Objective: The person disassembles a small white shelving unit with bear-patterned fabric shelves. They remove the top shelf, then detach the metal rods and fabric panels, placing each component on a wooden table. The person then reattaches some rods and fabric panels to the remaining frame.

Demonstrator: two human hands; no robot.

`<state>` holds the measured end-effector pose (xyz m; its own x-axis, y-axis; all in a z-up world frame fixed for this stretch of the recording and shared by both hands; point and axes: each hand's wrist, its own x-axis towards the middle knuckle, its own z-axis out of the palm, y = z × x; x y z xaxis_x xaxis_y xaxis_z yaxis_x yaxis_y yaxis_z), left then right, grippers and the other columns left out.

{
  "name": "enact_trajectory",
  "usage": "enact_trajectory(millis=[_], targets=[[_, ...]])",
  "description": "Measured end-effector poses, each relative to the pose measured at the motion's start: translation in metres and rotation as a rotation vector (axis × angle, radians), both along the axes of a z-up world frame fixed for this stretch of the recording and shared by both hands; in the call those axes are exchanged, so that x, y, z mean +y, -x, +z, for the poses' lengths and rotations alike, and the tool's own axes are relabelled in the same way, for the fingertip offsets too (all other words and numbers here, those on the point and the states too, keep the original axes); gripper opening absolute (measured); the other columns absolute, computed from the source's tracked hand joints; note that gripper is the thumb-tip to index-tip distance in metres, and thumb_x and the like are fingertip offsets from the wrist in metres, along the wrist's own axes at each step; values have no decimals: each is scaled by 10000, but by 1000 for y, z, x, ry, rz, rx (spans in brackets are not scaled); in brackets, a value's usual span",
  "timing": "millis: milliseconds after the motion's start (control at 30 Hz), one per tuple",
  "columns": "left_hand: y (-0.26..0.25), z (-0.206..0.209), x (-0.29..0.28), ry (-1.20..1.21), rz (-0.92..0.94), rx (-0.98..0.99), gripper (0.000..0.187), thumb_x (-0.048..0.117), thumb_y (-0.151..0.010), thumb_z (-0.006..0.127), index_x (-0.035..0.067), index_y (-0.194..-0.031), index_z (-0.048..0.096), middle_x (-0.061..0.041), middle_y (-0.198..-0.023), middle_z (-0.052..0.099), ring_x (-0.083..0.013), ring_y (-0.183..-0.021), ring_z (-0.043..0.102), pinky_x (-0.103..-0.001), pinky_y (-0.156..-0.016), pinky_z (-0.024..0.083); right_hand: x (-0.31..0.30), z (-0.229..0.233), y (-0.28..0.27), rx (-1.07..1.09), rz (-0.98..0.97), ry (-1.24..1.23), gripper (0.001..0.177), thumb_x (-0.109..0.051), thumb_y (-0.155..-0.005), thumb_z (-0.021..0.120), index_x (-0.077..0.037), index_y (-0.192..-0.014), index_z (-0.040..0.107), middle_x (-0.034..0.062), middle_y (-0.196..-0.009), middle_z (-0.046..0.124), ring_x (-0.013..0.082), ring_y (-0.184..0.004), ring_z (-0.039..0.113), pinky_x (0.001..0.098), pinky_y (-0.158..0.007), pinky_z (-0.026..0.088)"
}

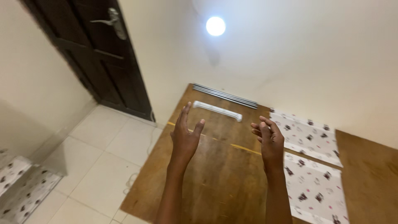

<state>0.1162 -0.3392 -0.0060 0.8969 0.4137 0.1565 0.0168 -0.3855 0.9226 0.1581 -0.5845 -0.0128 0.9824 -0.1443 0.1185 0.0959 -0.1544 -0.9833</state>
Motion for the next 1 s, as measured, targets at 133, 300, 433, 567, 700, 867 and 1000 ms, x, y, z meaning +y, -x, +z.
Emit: enact_trajectory(millis=[133,300,433,567,700,867,1000], targets=[[56,18,106,-11,130,-46,695,379,-922,667,210,-1547,414,-100,-1621,412,-295,-1489,390,-557,-1200,245,112,12,19,-4,206,-14,438,-363,-1047,524,-97,-1386,607,62,-1148,758,156,-1038,680,324,-897,506],[131,30,214,-43,319,-86,666,372,-944,661,199,-1539,415,-110,-1618,395,-324,-1492,372,-574,-1180,245,249,23,64,-89,408,21,461,-332,-1056,476,-97,-1448,537,105,-1360,660,192,-1266,609,354,-1065,450],[195,33,284,-83,437,-40,639,363,-952,633,193,-1529,417,-86,-1619,418,-314,-1490,395,-628,-1155,185,347,25,105,-109,528,39,512,-317,-1043,503,-103,-1504,443,147,-1445,602,212,-1326,550,368,-1115,408],[252,36,345,-114,595,-38,609,368,-957,628,179,-1509,456,-103,-1597,441,-310,-1471,410,-594,-1146,234,433,28,141,-154,695,22,542,-331,-1051,493,-97,-1534,414,172,-1474,577,227,-1344,538,369,-1122,398],[301,28,400,-58,710,-222,551,322,-995,614,90,-1483,509,-173,-1501,556,-318,-1433,479,-453,-1165,376,510,32,166,-161,818,33,568,-326,-1042,486,-94,-1548,375,183,-1499,540,246,-1363,517,380,-1115,397],[336,32,466,352,797,-307,456,265,-1031,446,78,-1431,562,-140,-1071,776,-190,-902,724,-307,-749,579,605,31,190,-145,954,75,562,-328,-1036,474,-108,-1546,387,189,-1498,549,259,-1404,501,399,-1141,373],[357,48,523,412,929,-153,422,308,-1033,448,124,-1365,634,-56,-565,657,-121,-385,477,-292,-406,395,693,28,201,-130,1056,61,557,-343,-1033,488,-110,-1532,406,176,-1501,556,261,-1402,508,410,-1148,375]])
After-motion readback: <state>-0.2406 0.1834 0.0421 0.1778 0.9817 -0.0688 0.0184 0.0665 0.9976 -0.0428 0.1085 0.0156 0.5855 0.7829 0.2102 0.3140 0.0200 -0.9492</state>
